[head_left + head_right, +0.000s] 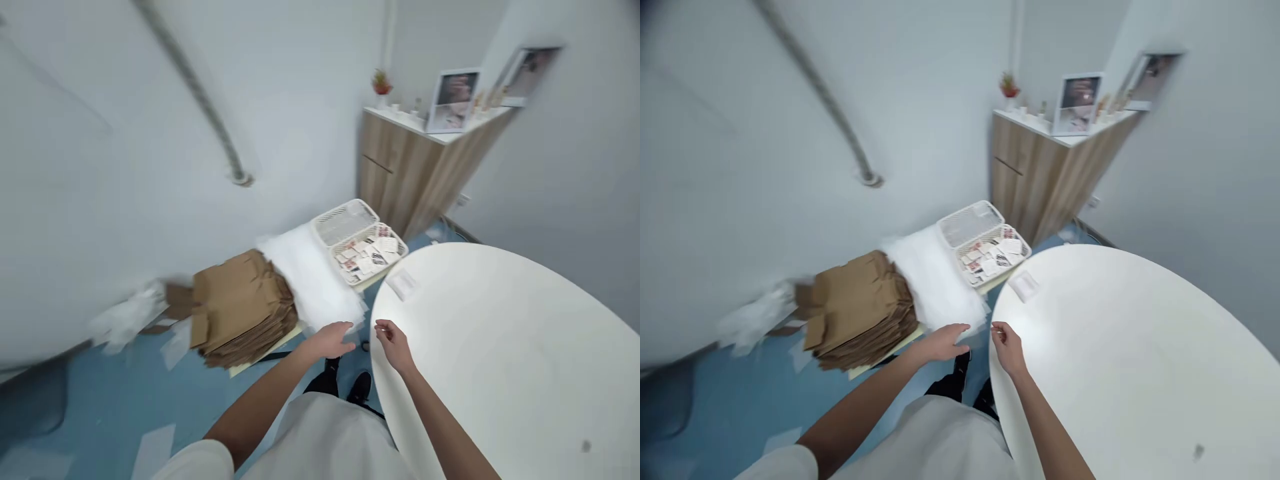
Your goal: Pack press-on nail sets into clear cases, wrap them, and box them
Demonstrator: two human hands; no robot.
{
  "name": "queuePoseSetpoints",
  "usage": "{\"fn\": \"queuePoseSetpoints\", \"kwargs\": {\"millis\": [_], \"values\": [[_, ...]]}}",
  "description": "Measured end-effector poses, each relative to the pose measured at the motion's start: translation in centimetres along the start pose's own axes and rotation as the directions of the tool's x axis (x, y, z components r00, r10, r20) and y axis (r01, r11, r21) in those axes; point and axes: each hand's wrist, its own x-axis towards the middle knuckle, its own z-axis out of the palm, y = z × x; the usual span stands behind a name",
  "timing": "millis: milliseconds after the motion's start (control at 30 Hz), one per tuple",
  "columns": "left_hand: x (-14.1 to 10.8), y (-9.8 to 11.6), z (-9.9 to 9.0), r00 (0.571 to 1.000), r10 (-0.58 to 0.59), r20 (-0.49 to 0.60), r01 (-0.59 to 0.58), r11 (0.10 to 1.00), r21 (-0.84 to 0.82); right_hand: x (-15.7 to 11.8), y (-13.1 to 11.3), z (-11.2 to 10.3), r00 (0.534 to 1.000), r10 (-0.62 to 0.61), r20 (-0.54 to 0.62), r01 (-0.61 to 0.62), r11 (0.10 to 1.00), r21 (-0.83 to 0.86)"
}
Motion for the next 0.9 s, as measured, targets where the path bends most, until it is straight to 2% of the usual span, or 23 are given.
{"fn": "queuePoseSetpoints", "kwargs": {"millis": [67,133,200,267,367,433,500,633,700,767,833,900], "values": [[-2.4,-0.8,-1.1,0.996,-0.001,-0.087,0.003,1.000,0.024,0.6,-0.9,1.9,0.994,-0.045,0.101,0.049,0.998,-0.042],[-4.6,-1.8,-2.4,0.975,0.006,-0.221,-0.005,1.000,0.006,1.2,-2.1,3.8,0.977,-0.081,0.197,0.100,0.991,-0.090],[-6.8,-3.1,-3.9,0.927,0.003,-0.375,-0.014,1.000,-0.027,1.7,-3.8,5.7,0.950,-0.112,0.290,0.160,0.976,-0.147],[-8.9,-4.6,-5.5,0.862,-0.033,-0.507,0.011,0.999,-0.048,2.1,-5.7,7.7,0.916,-0.151,0.372,0.241,0.948,-0.207],[-11.9,-7.7,-7.6,0.782,-0.149,-0.606,0.150,0.987,-0.049,2.7,-9.1,11.4,0.866,-0.253,0.432,0.397,0.873,-0.284],[-13.4,-10.3,-8.7,0.764,-0.238,-0.600,0.278,0.960,-0.026,2.9,-11.1,14.5,0.836,-0.318,0.447,0.484,0.812,-0.327],[-14.5,-13.0,-9.3,0.780,-0.319,-0.539,0.391,0.920,0.023,2.6,-12.6,17.8,0.796,-0.361,0.486,0.562,0.740,-0.370],[-15.8,-17.3,-9.7,0.806,-0.398,-0.438,0.490,0.863,0.119,1.8,-13.7,23.8,0.747,-0.358,0.560,0.646,0.593,-0.481],[-16.4,-18.8,-9.8,0.812,-0.414,-0.411,0.501,0.856,0.126,1.6,-13.7,26.0,0.763,-0.326,0.558,0.634,0.544,-0.550],[-17.1,-19.8,-10.1,0.826,-0.421,-0.375,0.491,0.864,0.113,1.8,-13.7,27.4,0.807,-0.282,0.518,0.584,0.510,-0.632],[-17.8,-20.6,-10.4,0.842,-0.406,-0.356,0.463,0.882,0.089,2.5,-13.6,28.0,0.858,-0.236,0.457,0.511,0.496,-0.702],[-18.2,-21.1,-10.5,0.854,-0.371,-0.364,0.423,0.903,0.071,3.3,-13.7,27.8,0.892,-0.199,0.406,0.447,0.519,-0.728]]}}
